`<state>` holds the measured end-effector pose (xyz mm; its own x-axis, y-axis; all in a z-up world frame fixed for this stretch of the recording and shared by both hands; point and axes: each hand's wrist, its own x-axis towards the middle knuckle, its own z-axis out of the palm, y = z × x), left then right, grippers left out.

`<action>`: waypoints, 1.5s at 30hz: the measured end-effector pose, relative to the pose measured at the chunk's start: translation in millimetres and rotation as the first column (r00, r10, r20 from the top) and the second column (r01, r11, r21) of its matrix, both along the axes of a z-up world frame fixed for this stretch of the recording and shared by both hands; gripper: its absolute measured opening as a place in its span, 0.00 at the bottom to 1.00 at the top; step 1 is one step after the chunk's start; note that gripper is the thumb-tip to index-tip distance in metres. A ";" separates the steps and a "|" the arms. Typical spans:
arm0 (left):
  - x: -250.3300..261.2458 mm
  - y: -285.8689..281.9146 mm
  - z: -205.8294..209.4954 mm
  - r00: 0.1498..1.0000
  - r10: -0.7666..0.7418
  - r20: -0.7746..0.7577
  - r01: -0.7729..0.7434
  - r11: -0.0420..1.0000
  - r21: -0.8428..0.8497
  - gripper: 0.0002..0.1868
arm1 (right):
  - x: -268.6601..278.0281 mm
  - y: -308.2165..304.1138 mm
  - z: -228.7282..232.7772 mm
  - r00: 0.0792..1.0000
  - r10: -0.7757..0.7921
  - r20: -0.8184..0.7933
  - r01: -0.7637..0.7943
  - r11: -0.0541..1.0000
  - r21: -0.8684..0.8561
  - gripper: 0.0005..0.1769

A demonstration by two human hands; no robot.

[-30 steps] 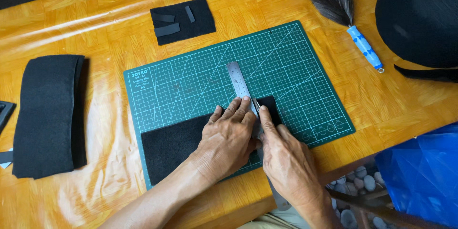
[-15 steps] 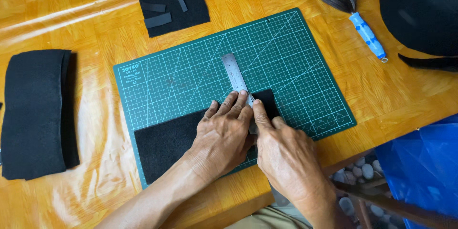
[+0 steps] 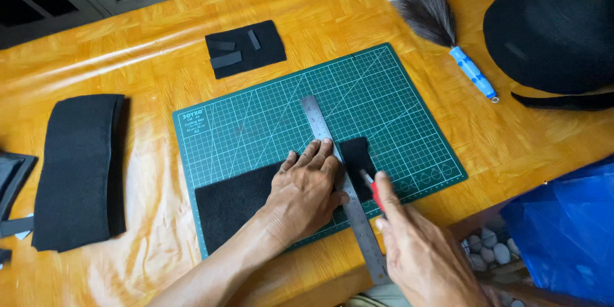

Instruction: The person uses a metal ruler and a red utility knife to cut a rectangular piece of black fabric on a green cutting mat. After cutting, they use a feather duster to brush the fabric piece and the mat surface.

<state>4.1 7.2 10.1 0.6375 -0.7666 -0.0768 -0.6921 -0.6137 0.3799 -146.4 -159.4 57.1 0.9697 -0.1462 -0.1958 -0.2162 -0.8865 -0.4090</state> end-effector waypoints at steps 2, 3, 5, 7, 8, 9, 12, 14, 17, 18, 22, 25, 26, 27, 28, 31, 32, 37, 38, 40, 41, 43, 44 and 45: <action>0.7 -2.3 1.7 1.000 0.016 -0.012 -0.016 1.000 0.003 0.37 | 5.0 -1.9 -0.5 0.983 -0.062 0.174 0.059 0.998 0.027 0.47; 0.5 -3.7 2.5 0.999 0.031 -0.027 -0.030 1.000 0.008 0.37 | 6.4 -2.7 -1.0 0.932 -0.129 0.339 0.115 0.991 0.063 0.48; -2.1 -2.5 4.8 0.999 0.023 -0.027 -0.023 1.000 0.013 0.38 | 20.6 -0.4 -10.5 0.933 -0.189 0.308 0.175 0.982 0.073 0.52; 1.1 -4.3 8.0 1.000 0.012 -0.015 -0.012 1.000 0.018 0.39 | 36.1 -2.6 -20.4 0.924 -0.252 0.286 0.238 0.968 0.085 0.55; 0.0 -2.7 7.9 1.000 0.011 -0.024 -0.011 1.000 0.018 0.38 | 40.6 -2.8 -27.4 0.929 -0.232 0.289 0.246 0.969 -0.011 0.58; -0.5 -1.0 7.2 0.999 0.010 -0.033 -0.009 1.000 0.019 0.37 | 45.8 -2.8 -34.9 0.933 -0.212 0.290 0.252 0.962 -0.107 0.61; -2.4 0.7 11.1 1.000 -0.013 -0.014 0.013 1.000 0.002 0.38 | 51.0 -21.0 -34.2 0.938 -0.299 0.175 0.306 0.952 -0.016 0.60; -2.1 2.0 12.0 1.000 -0.018 -0.013 0.018 1.000 0.006 0.38 | 51.0 -41.5 -36.1 0.919 -0.310 0.244 0.315 0.949 0.019 0.59; -3.0 2.0 15.1 1.000 -0.019 -0.020 0.020 1.000 0.020 0.38 | 49.8 -61.5 -40.0 0.881 -0.273 0.387 0.280 0.959 0.038 0.56; -2.5 1.5 17.2 0.999 -0.020 -0.028 0.021 0.999 0.035 0.40 | 49.9 -66.6 -41.4 0.858 -0.228 0.461 0.244 0.969 0.024 0.53; -0.9 0.9 17.8 0.999 -0.018 -0.042 0.018 1.000 0.010 0.32 | 49.9 -56.3 -51.6 0.795 -0.223 0.564 0.249 0.968 0.032 0.42; -0.2 0.0 17.0 0.999 -0.016 -0.046 0.017 1.000 0.023 0.34 | 47.5 -47.3 -56.4 0.883 -0.219 0.414 0.230 0.973 0.024 0.39; -0.7 -1.8 19.2 0.998 -0.007 -0.069 0.010 0.999 0.038 0.34 | 46.6 -45.5 -56.3 0.903 -0.132 0.409 0.169 0.984 -0.056 0.36; -1.3 -2.9 21.5 0.996 0.003 -0.093 0.002 0.999 0.053 0.33 | 45.6 -43.1 -56.2 0.917 -0.045 0.396 0.106 0.985 -0.135 0.34; -1.4 -2.8 20.6 0.996 0.006 -0.086 -0.002 0.999 0.048 0.33 | 45.5 -40.6 -55.5 0.915 -0.039 0.402 0.103 0.985 -0.139 0.34; -3.5 -1.3 17.3 0.997 -0.001 -0.078 0.005 0.999 0.042 0.32 | 46.1 -36.3 -57.5 0.875 0.029 0.484 0.066 0.982 -0.179 0.34; -5.2 0.1 15.1 0.999 0.016 -0.040 -0.014 0.999 0.042 0.34 | 47.0 -36.9 -61.2 0.894 0.049 0.445 0.055 0.975 -0.217 0.34; -16.8 3.2 2.9 0.990 0.107 0.094 -0.112 0.993 0.048 0.37 | 52.5 -45.4 -66.2 0.904 0.024 0.427 0.072 0.976 -0.206 0.37; -19.5 4.0 5.0 0.990 0.125 0.062 -0.128 0.991 0.045 0.37 | 54.0 -48.4 -69.4 0.903 -0.004 0.429 0.098 0.975 -0.198 0.37; -24.6 7.9 2.7 0.985 0.165 0.039 -0.167 0.985 0.036 0.37 | 53.2 -50.3 -69.4 0.898 -0.009 0.439 0.104 0.976 -0.192 0.37; -26.6 9.8 -1.6 0.987 0.148 0.065 -0.149 0.989 0.011 0.37 | 51.2 -50.4 -66.1 0.898 -0.030 0.440 0.124 0.975 -0.186 0.30; -19.4 10.4 -2.5 0.985 0.126 0.114 -0.125 0.992 -0.021 0.37 | 58.3 -52.9 -60.2 0.886 -0.053 0.461 0.152 0.972 -0.180 0.25; -20.9 11.5 -4.5 0.987 0.125 0.101 -0.121 0.992 -0.045 0.36 | 55.9 -52.7 -62.0 0.870 -0.027 0.493 0.135 0.973 -0.186 0.24; -21.4 11.9 -6.7 0.988 0.124 0.087 -0.118 0.991 -0.068 0.36 | 54.4 -53.1 -63.9 0.852 -0.001 0.524 0.119 0.974 -0.193 0.24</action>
